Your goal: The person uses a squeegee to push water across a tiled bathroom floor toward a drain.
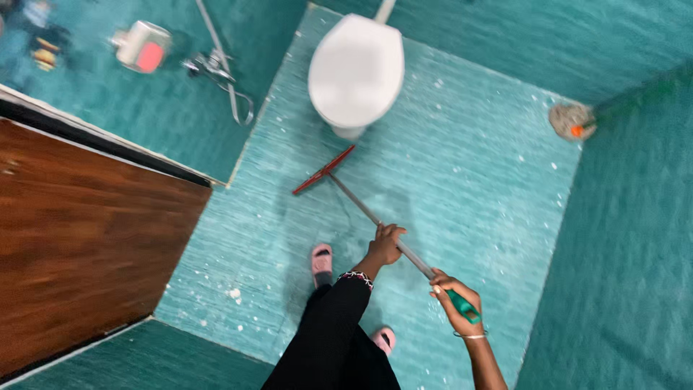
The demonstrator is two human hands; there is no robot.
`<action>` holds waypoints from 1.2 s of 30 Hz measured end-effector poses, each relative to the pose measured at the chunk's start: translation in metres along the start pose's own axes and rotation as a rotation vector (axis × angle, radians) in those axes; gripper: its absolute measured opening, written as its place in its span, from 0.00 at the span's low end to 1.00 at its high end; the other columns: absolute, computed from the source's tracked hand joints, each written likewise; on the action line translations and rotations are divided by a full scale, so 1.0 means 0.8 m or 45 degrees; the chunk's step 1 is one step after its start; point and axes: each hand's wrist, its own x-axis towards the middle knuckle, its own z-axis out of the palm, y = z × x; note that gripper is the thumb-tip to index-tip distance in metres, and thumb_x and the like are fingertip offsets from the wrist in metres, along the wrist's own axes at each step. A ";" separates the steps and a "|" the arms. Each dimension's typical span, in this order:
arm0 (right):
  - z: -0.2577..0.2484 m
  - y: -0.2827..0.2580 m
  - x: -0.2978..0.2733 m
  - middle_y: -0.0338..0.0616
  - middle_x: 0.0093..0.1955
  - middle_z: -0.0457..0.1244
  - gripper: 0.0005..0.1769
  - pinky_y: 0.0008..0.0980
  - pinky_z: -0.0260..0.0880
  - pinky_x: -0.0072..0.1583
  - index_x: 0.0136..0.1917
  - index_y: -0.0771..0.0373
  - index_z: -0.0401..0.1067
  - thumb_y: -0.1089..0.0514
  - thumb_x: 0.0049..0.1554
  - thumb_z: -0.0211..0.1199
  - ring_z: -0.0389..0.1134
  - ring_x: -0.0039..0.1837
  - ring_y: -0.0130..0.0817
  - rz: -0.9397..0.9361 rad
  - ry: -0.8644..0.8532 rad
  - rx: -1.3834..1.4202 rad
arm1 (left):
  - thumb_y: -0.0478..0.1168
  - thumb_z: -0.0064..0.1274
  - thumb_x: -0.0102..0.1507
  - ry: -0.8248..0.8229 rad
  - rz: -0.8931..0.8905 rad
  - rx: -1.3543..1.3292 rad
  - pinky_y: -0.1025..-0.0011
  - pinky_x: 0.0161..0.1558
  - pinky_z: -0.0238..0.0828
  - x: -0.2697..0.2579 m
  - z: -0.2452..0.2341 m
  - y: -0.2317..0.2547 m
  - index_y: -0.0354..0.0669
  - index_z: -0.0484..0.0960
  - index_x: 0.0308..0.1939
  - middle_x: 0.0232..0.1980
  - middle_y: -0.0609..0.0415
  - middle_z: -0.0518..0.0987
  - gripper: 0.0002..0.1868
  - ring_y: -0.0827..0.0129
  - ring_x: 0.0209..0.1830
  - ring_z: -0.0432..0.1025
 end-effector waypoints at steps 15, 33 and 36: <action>-0.344 0.165 -0.550 0.52 0.45 0.71 0.04 0.65 0.55 0.73 0.40 0.64 0.78 0.62 0.57 0.68 0.75 0.60 0.53 -0.136 0.114 -0.137 | 0.48 0.53 0.62 -1.033 0.430 0.413 0.31 0.73 0.37 -0.275 0.396 0.255 0.68 0.50 0.79 0.79 0.49 0.53 0.43 0.38 0.83 0.32; -0.193 0.032 -0.388 0.58 0.46 0.70 0.06 0.59 0.59 0.74 0.40 0.67 0.73 0.68 0.60 0.63 0.71 0.65 0.55 -0.145 0.193 0.019 | 0.36 0.66 0.52 0.309 0.702 -0.338 0.52 0.62 0.65 -0.256 0.260 0.101 0.53 0.81 0.39 0.49 0.56 0.79 0.14 0.52 0.60 0.69; -0.118 0.001 -0.294 0.60 0.48 0.71 0.05 0.57 0.59 0.74 0.40 0.69 0.72 0.70 0.58 0.61 0.69 0.70 0.57 -0.012 0.005 0.085 | 0.30 0.67 0.47 0.613 0.635 -0.356 0.55 0.61 0.65 -0.222 0.163 0.025 0.51 0.80 0.35 0.45 0.55 0.80 0.17 0.51 0.56 0.71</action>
